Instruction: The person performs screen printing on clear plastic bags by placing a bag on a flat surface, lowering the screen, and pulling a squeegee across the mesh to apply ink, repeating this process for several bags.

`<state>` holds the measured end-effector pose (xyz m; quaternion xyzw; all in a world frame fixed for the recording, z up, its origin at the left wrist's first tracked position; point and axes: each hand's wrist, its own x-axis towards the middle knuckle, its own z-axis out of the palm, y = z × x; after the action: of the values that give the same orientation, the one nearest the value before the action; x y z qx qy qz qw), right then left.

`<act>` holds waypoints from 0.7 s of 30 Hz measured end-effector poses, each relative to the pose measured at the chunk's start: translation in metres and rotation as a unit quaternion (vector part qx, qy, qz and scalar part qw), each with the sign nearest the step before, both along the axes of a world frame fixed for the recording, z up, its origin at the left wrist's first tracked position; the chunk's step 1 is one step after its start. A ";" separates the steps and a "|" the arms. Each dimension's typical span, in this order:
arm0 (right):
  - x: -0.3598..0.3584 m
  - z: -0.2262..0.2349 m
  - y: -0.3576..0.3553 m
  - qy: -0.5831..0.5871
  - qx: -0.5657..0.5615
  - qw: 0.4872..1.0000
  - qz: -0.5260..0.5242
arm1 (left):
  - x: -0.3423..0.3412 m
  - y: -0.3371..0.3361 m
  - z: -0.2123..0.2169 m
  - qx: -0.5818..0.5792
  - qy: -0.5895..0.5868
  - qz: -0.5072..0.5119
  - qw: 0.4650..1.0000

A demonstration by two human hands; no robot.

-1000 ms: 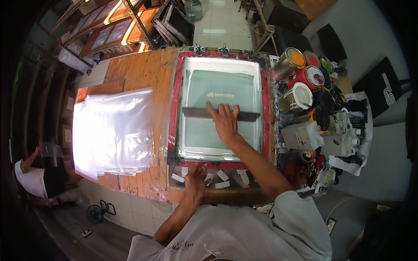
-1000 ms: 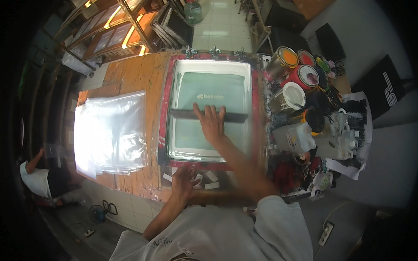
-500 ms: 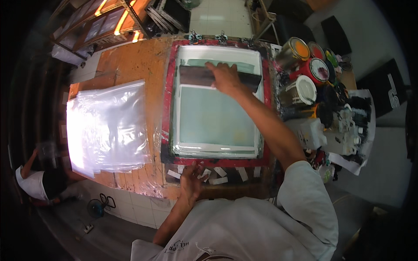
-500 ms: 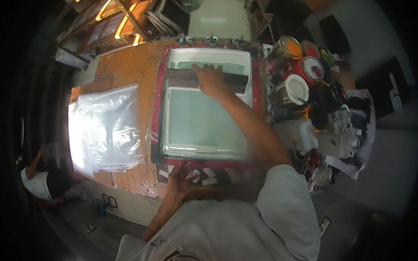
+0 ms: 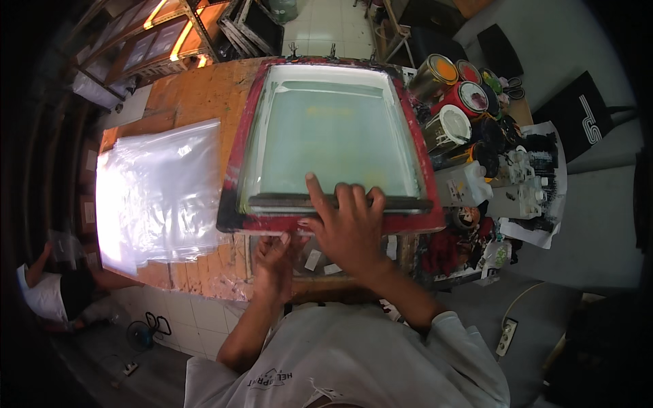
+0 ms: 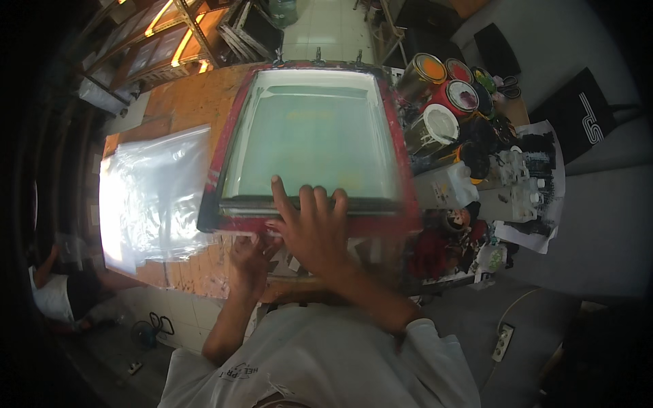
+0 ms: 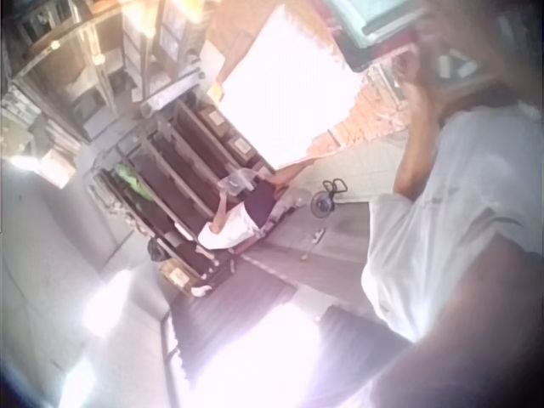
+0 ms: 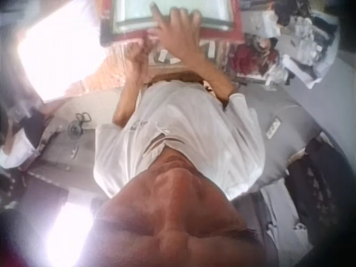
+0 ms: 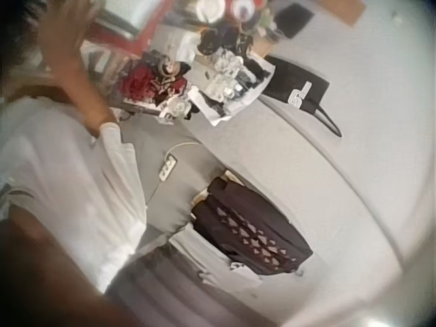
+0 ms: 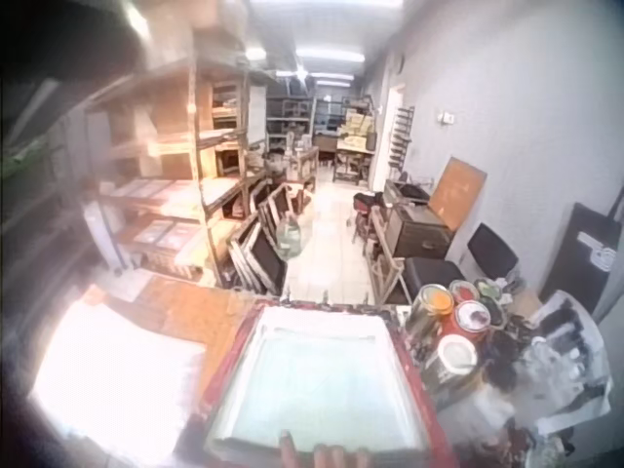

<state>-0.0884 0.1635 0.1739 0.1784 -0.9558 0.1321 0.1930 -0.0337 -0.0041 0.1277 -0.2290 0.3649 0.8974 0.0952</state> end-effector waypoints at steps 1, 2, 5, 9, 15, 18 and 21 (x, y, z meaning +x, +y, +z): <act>-0.007 0.011 0.003 0.012 -0.002 1.000 0.005 | -0.007 -0.001 0.012 -0.002 0.036 -0.001 0.999; -0.016 0.023 0.005 0.023 -0.004 1.000 0.009 | -0.016 -0.002 0.024 -0.006 0.070 -0.003 0.998; -0.062 0.054 0.018 0.068 -0.005 0.997 0.023 | -0.052 -0.004 0.048 -0.033 0.237 -0.035 0.970; -0.124 0.138 0.018 0.017 0.023 1.000 0.005 | -0.137 -0.006 0.036 -0.203 0.270 0.012 0.941; -0.161 0.229 0.018 -0.221 -0.008 0.975 0.011 | -0.310 0.007 -0.091 -0.558 0.140 -0.030 0.818; -0.178 0.229 0.024 -0.222 -0.003 0.974 0.045 | -0.334 0.007 -0.159 -0.857 0.054 -0.049 0.509; -0.197 0.227 0.032 -0.231 -0.012 0.971 0.061 | -0.344 -0.003 -0.176 -0.817 0.134 -0.053 0.559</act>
<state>-0.2857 0.1958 0.4012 0.1984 -0.9602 0.1928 -0.0388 -0.3781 -0.0070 -0.0487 -0.0660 0.9617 0.2290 -0.1357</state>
